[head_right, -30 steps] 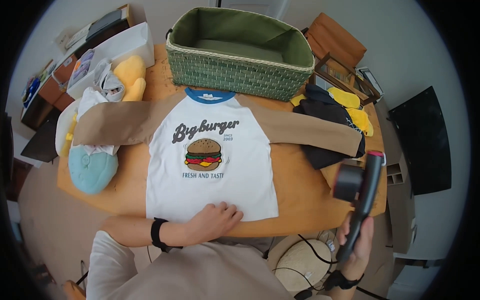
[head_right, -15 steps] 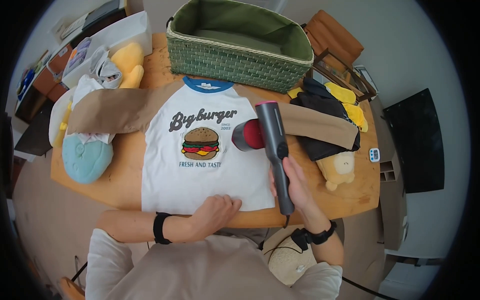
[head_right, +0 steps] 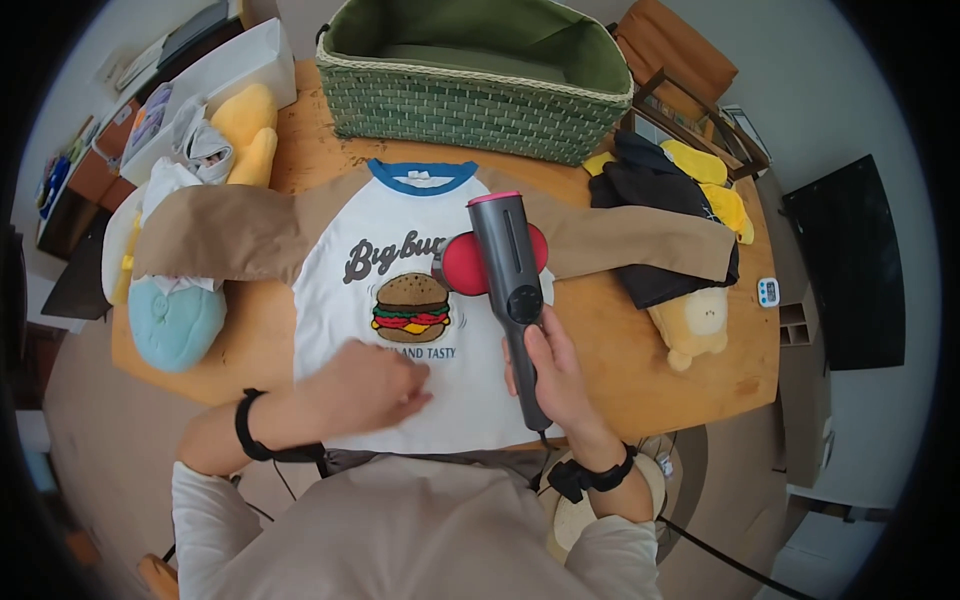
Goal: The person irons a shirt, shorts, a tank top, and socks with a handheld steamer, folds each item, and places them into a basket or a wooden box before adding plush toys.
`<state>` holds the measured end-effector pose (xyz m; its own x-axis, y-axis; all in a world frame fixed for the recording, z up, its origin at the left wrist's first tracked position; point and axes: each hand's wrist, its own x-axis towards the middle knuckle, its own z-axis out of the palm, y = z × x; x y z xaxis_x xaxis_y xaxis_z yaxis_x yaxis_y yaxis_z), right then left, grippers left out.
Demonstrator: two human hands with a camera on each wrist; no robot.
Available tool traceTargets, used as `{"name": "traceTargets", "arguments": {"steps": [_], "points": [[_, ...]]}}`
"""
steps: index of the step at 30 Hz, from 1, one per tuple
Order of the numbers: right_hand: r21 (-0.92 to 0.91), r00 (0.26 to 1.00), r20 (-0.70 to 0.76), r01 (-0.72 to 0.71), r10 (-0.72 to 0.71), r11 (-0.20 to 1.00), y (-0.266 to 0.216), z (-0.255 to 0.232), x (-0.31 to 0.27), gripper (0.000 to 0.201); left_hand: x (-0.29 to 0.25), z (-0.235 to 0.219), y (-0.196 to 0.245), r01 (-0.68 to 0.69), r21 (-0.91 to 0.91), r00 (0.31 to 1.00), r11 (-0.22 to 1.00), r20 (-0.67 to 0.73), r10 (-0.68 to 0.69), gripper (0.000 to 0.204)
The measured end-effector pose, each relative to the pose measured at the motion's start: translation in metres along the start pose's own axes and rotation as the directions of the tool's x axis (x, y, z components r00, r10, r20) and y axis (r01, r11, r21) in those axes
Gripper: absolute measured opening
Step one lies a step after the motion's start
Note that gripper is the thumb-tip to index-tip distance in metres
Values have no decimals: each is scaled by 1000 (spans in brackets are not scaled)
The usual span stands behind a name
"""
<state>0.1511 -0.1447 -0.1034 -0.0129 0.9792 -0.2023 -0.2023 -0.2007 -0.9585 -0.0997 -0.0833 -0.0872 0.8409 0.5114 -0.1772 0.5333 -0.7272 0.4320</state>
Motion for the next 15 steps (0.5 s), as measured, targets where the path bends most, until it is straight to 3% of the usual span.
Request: {"name": "traceTargets", "arguments": {"steps": [3, 5, 6, 8, 9, 15], "points": [[42, 999, -26, 39, -38, 998, 12, 10, 2, 30, 18, -30, -40, 215, 15, 966, 976, -149, -211, 23], [73, 998, -27, 52, -50, 996, 16, 17, 3, 32, 30, -50, -62, 431, 3, 902, 902, -27, -431, 32], [82, 998, -30, 53, -50, 995, 17, 21, 3, 33, 30, -41, -75, 429, 9, 903, 903, -24, -429, 32], [88, 998, -41, 58, -55, 994, 21, 26, 6, 34, 39, -21, -95, 357, 272, 905, 893, -336, -260, 75], [78, 998, -38, 60, -57, 995, 22, 26, 7, 36, 49, -25, -101, 445, 172, 892, 879, 0, -451, 105], [-5, 999, -21, 47, -47, 999, 27, 14, 27, 39, 70, -31, -114, 442, 214, 890, 871, 19, -456, 111]]}}
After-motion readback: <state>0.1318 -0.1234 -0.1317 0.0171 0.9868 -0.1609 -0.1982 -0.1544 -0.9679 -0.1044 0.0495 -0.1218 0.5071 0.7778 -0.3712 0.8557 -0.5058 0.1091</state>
